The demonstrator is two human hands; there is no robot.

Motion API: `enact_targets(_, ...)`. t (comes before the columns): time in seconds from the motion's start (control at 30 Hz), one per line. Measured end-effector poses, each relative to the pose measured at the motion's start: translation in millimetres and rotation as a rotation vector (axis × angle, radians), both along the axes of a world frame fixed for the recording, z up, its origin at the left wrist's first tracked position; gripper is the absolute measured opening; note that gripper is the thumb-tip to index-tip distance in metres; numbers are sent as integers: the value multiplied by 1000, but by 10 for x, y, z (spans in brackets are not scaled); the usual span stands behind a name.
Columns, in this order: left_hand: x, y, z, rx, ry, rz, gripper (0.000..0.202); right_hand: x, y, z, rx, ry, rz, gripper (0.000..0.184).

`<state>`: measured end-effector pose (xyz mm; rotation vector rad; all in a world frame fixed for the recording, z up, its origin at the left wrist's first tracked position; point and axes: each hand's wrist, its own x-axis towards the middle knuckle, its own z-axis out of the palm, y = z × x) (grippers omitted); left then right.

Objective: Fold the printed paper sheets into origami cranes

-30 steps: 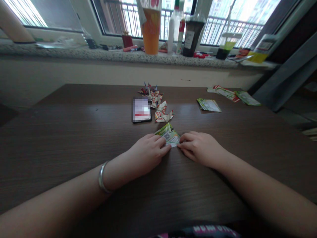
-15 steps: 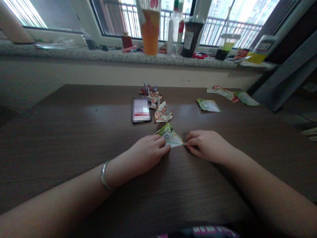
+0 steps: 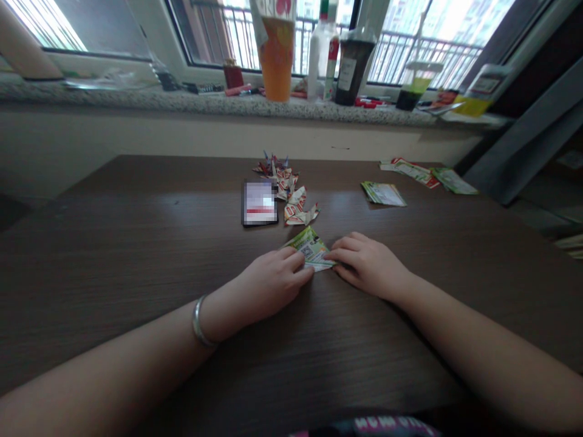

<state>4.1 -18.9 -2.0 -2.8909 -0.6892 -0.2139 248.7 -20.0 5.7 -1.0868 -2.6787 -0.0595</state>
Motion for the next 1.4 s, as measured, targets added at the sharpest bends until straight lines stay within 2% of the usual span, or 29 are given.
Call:
enact_targets(0.17, 14, 27, -14, -6, -49, -7, 20, -33, 20, -34, 61, -18, 81, 19)
enact_targets(0.43, 55, 63, -7, 15, -132, 11, 12, -106, -8, -33, 144, -120, 2, 12)
enact_targets(0.57, 55, 67, 16, 82, -148, 12, 13, -166, -57, -32, 203, -45, -26, 12)
enact_targets(0.7, 51, 60, 27, 141, -185, 51, 15, -230, -112, 3, 199, 83, -42, 12)
enact_targets(0.87, 65, 43, 30, 144, -253, 62, 10, -278, -144, 48, 150, 169, -22, 11)
enact_targets(1.4, 117, -1, 119, 165, -313, 34, 8, -315, -153, 94, 161, 181, 70, 13)
